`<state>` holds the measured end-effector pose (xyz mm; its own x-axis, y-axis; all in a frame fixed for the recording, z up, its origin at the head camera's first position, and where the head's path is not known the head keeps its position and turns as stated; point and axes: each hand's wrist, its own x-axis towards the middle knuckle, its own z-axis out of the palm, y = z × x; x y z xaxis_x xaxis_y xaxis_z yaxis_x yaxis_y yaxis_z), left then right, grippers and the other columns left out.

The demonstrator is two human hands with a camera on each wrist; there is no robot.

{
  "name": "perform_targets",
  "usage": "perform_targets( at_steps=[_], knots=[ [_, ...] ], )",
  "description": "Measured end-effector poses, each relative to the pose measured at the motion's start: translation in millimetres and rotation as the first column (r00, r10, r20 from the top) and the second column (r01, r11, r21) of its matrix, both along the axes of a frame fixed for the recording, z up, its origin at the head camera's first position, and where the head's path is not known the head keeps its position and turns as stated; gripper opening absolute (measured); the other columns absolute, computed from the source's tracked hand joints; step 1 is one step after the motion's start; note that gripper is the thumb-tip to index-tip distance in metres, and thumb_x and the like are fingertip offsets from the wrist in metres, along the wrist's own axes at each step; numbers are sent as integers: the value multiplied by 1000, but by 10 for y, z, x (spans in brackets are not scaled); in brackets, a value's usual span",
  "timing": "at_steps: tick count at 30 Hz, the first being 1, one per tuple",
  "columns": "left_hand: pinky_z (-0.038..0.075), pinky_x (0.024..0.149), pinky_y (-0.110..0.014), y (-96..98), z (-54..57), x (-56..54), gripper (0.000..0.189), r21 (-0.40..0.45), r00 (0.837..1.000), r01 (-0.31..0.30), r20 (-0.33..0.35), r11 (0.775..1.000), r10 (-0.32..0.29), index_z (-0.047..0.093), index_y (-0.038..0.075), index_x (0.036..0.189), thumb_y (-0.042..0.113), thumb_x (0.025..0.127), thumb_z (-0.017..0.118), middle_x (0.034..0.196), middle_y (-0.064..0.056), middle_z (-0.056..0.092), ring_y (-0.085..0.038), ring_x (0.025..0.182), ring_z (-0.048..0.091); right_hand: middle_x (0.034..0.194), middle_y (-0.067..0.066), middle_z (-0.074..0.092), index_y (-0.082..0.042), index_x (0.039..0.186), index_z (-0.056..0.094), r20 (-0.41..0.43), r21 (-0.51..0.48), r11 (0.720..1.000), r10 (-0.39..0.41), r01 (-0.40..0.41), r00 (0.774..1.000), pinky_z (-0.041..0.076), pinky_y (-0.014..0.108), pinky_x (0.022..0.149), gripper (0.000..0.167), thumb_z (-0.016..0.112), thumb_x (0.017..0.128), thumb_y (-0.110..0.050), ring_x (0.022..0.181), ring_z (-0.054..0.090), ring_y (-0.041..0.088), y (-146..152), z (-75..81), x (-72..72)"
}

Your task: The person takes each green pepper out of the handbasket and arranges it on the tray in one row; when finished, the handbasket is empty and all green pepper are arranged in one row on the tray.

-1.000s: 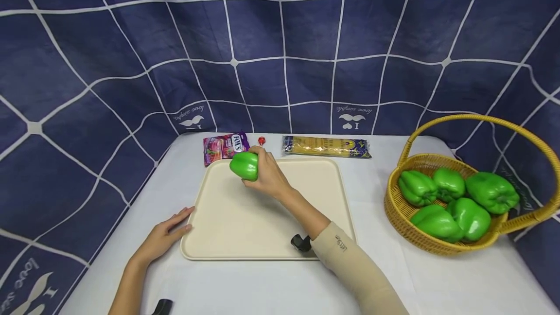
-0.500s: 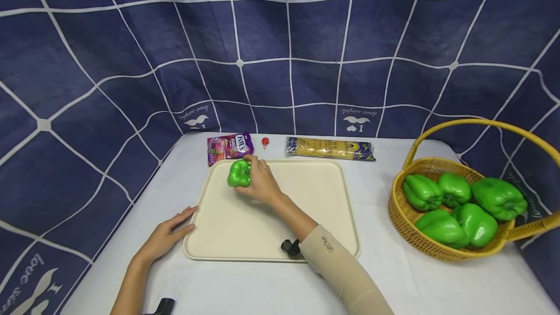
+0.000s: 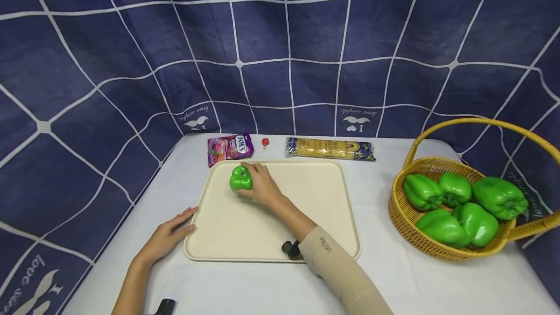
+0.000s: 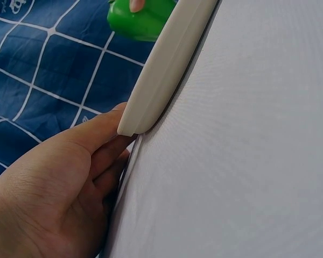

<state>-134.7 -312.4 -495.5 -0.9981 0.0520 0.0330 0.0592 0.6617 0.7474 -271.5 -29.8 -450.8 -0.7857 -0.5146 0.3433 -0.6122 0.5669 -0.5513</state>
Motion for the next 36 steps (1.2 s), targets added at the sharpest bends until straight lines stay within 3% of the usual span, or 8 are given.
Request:
perform_targets(
  at_steps=[9, 20, 26, 36],
  knots=[
    [18, 105, -61, 19, 1, -2, 54, -8, 1000, -9, -9, 1000, 9, 50, 21, 135, 43, 87, 61, 143, -15, 36, -42, 132, 24, 125, 18, 49, -16, 144, 31, 67, 51, 998, 22, -26, 998, 46, 39, 93, 88, 80, 73, -27, 111, 51, 28, -32, 49, 10],
    [17, 105, -62, 29, 34, 1, 54, -27, 1000, -8, 13, 1000, 8, 49, 21, 135, 44, 88, 59, 143, -16, 35, -44, 132, 24, 129, 16, 47, -3, 140, 29, 41, 53, 997, 47, -49, 998, 41, 33, 99, 90, 79, 73, -34, 116, 49, 26, -609, 32, -16],
    [17, 105, -62, 19, 28, 6, 53, -12, 1000, 4, 1, 1000, -4, 49, 23, 135, 43, 88, 59, 144, -16, 35, -43, 132, 24, 125, 15, 49, -8, 142, 28, 35, 98, 994, 47, -51, 998, 43, 31, 96, 89, 77, 74, -37, 113, 52, 24, -860, 24, 42],
    [17, 105, -62, 22, 35, 3, 53, -19, 1000, -2, 11, 1000, 2, 48, 23, 136, 43, 88, 58, 144, -15, 34, -42, 133, 24, 128, 14, 47, -12, 143, 27, 29, 132, 990, 37, -40, 999, 45, 33, 95, 91, 76, 73, -42, 114, 51, 24, -977, 27, 72]
  ],
)
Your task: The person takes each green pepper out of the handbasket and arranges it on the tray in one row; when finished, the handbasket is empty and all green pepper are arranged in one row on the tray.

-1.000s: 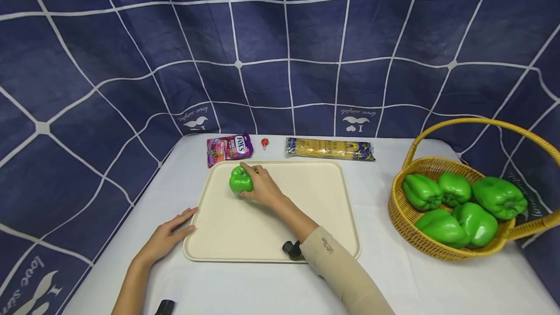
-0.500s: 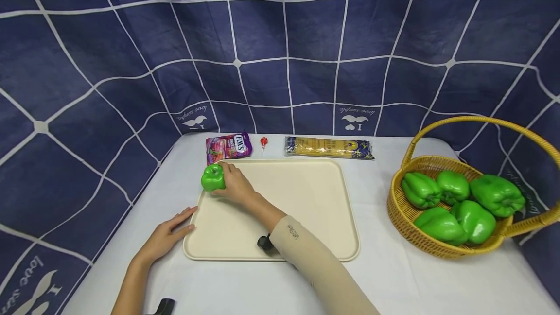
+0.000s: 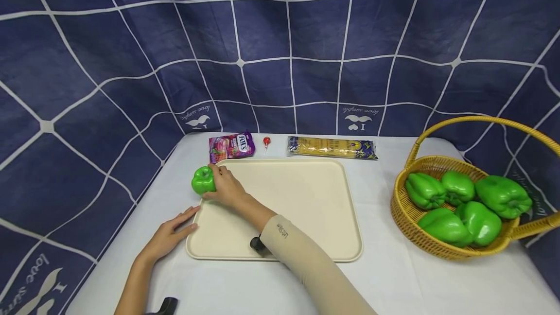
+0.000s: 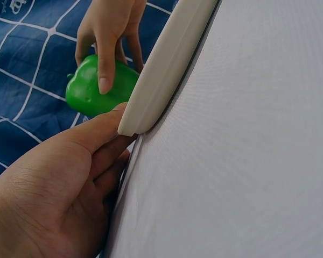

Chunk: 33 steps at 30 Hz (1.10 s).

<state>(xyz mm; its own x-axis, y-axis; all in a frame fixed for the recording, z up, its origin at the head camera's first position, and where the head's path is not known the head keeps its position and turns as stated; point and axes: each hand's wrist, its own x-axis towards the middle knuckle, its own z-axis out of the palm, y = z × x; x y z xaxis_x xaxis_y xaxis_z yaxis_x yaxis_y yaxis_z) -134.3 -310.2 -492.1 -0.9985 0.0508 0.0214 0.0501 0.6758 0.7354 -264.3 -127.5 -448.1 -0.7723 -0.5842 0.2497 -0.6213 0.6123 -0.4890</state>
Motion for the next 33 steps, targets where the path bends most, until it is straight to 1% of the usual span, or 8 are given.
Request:
perform_targets(
  at_steps=[3, 7, 10, 13, 18, 23, 29, 33],
  knots=[
    [17, 105, -62, 6, -1, 1, 53, -4, 1000, -1, -1, 1000, 1, 48, 23, 136, 43, 88, 58, 144, -15, 34, -42, 133, 24, 132, 16, 42, -14, 145, 24, 1, 8, 1000, -15, 15, 1000, 47, 34, 92, 96, 76, 71, -46, 116, 49, 26, 11, 2, 11],
    [17, 104, -62, 19, 1, -14, 53, -9, 1000, -1, 2, 1000, 1, 48, 23, 136, 44, 88, 58, 144, -15, 34, -42, 133, 24, 143, 18, 27, -18, 147, 18, -22, 6, 999, -35, 36, 999, 52, 38, 84, 104, 76, 68, -51, 121, 43, 30, 84, 16, 35],
    [17, 104, -62, 26, -8, -20, 53, -6, 1000, 0, 3, 1000, 0, 48, 23, 136, 43, 88, 59, 144, -15, 34, -41, 133, 24, 147, 18, 17, -20, 148, 15, -61, -11, 1000, -29, 28, 998, 53, 39, 80, 108, 77, 66, -54, 125, 39, 32, 220, 46, 49],
    [17, 105, -62, 27, -18, -25, 53, -8, 1000, 7, 1, 1000, -7, 48, 23, 136, 43, 88, 58, 144, -15, 34, -41, 133, 24, 148, 18, 15, -20, 148, 13, -95, -29, 1000, 3, -6, 996, 52, 41, 83, 108, 75, 67, -55, 128, 36, 33, 454, 124, 69],
    [19, 104, -61, 4, -16, -17, 53, -27, 1000, 7, -11, 1000, -7, 48, 23, 136, 44, 88, 58, 144, -16, 35, -41, 132, 26, 147, 18, 19, -19, 147, 16, -168, -44, 997, 50, -59, 984, 49, 42, 88, 99, 71, 72, -55, 128, 35, 31, 1006, 327, 162],
    [20, 105, -59, -10, -28, -4, 54, -36, 1000, 3, -15, 999, -3, 48, 22, 136, 45, 88, 58, 143, -16, 35, -39, 132, 28, 145, 15, 25, -17, 144, 27, -240, -40, 998, 30, -41, 970, 46, 46, 91, 88, 69, 75, -53, 129, 32, 31, 1666, 512, 326],
    [22, 104, -59, -20, -31, -8, 53, -48, 999, 2, -33, 999, -4, 48, 20, 136, 42, 89, 58, 142, -18, 36, -41, 131, 29, 143, 15, 31, -13, 140, 36, -271, -15, 997, -71, 70, 960, 40, 53, 96, 82, 71, 76, -50, 127, 33, 34, 2522, 643, 514],
    [24, 103, -59, -6, -30, -21, 52, -47, 998, 13, -62, 999, -16, 49, 19, 135, 40, 89, 59, 141, -19, 37, -41, 129, 31, 136, 18, 40, -7, 136, 40, -309, -68, 982, -190, 177, 932, 35, 55, 98, 80, 78, 73, -37, 124, 37, 37, 3129, 700, 567]
  ],
)
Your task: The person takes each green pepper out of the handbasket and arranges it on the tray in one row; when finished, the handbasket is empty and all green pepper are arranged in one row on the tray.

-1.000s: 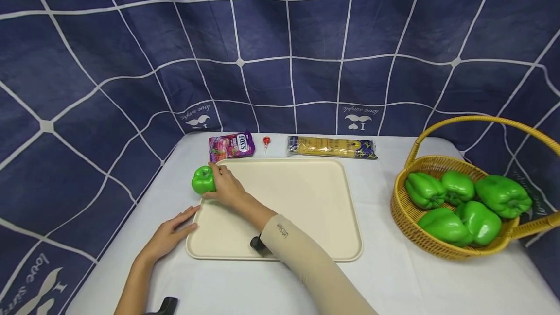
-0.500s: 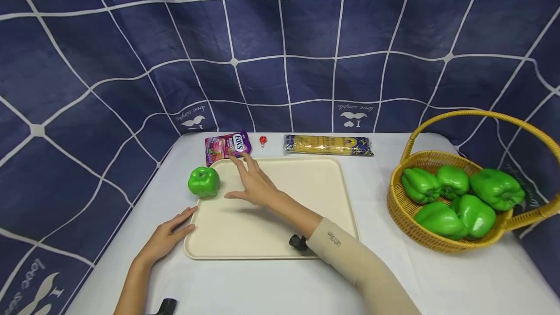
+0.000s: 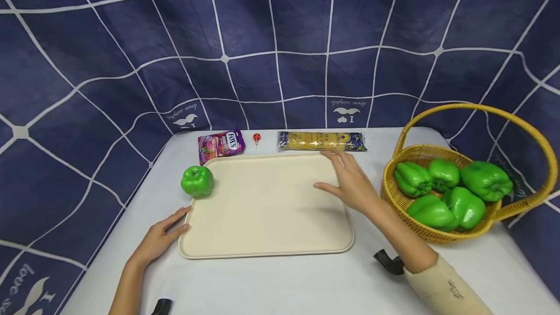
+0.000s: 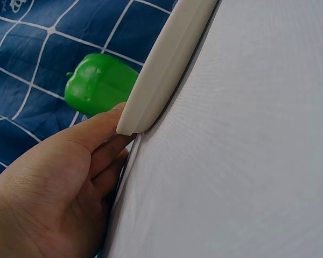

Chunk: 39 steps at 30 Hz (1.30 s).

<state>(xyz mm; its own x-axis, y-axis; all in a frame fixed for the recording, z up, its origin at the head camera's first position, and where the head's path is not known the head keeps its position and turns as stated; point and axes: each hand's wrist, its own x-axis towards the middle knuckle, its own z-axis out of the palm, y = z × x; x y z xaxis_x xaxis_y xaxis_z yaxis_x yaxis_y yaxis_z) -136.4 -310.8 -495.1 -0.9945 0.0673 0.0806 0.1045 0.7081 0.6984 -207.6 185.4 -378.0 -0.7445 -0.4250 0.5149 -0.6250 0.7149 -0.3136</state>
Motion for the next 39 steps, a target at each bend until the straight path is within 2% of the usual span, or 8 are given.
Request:
perform_targets(
  at_steps=[4, 8, 13, 17, 20, 27, 32, 39],
  knots=[
    [23, 104, -59, -10, -6, -3, 52, 14, 1000, -10, 4, 1000, 10, 50, 19, 134, 40, 88, 60, 141, -18, 37, -40, 130, 31, 130, 23, 44, -2, 135, 40, 31, -50, 987, -150, 151, 988, 34, 57, 95, 77, 79, 74, -29, 118, 39, 41, 554, 59, 16],
    [22, 104, -59, -11, -20, -6, 52, 33, 1000, -15, 21, 999, 14, 50, 19, 134, 40, 88, 61, 142, -17, 36, -39, 131, 29, 126, 31, 42, 1, 139, 33, 118, -48, 952, -296, 303, 948, 31, 62, 90, 79, 75, 79, -28, 111, 37, 48, 1040, 79, 47],
    [22, 105, -58, -17, -37, -21, 54, 37, 1000, -18, 25, 999, 17, 50, 21, 134, 44, 86, 60, 142, -14, 38, -36, 132, 29, 123, 37, 39, 5, 141, 25, 183, -2, 916, -394, 401, 901, 31, 65, 85, 83, 71, 83, -31, 107, 37, 54, 1532, -2, 47],
    [22, 105, -58, -19, -32, -24, 54, 36, 1000, -17, 25, 999, 16, 51, 22, 134, 46, 86, 60, 142, -14, 38, -36, 132, 30, 121, 40, 38, 6, 142, 20, 262, 75, 903, -426, 422, 866, 32, 67, 80, 85, 67, 85, -36, 104, 37, 57, 1773, -111, 22],
    [22, 105, -58, -20, -34, -24, 55, 34, 999, -16, 28, 999, 15, 51, 22, 134, 47, 86, 60, 142, -14, 38, -37, 132, 29, 119, 42, 38, 6, 141, 21, 292, 120, 902, -432, 415, 853, 31, 69, 80, 85, 66, 85, -38, 103, 36, 59, 1863, -177, 16],
    [21, 105, -58, -13, -37, -26, 55, 35, 999, -19, 33, 999, 18, 51, 22, 133, 48, 85, 60, 142, -14, 37, -37, 132, 28, 119, 43, 36, 6, 140, 24, 311, 163, 890, -455, 425, 834, 29, 71, 82, 84, 64, 85, -43, 104, 33, 61, 1893, -215, 40],
    [20, 105, -59, -1, -18, -16, 55, 39, 999, -22, 39, 999, 20, 51, 21, 133, 46, 86, 60, 142, -15, 38, -38, 132, 28, 122, 44, 34, 7, 139, 26, 360, 216, 879, -476, 424, 803, 32, 71, 78, 85, 62, 85, -48, 102, 34, 63, 1875, -211, 40],
    [22, 105, -58, -6, -20, -21, 54, 33, 999, -22, 33, 999, 21, 51, 22, 133, 46, 86, 61, 142, -14, 38, -37, 132, 29, 120, 48, 33, 7, 140, 22, 473, 296, 888, -456, 352, 753, 37, 68, 75, 92, 62, 82, -53, 100, 37, 64, 1869, -233, -53]
  ],
)
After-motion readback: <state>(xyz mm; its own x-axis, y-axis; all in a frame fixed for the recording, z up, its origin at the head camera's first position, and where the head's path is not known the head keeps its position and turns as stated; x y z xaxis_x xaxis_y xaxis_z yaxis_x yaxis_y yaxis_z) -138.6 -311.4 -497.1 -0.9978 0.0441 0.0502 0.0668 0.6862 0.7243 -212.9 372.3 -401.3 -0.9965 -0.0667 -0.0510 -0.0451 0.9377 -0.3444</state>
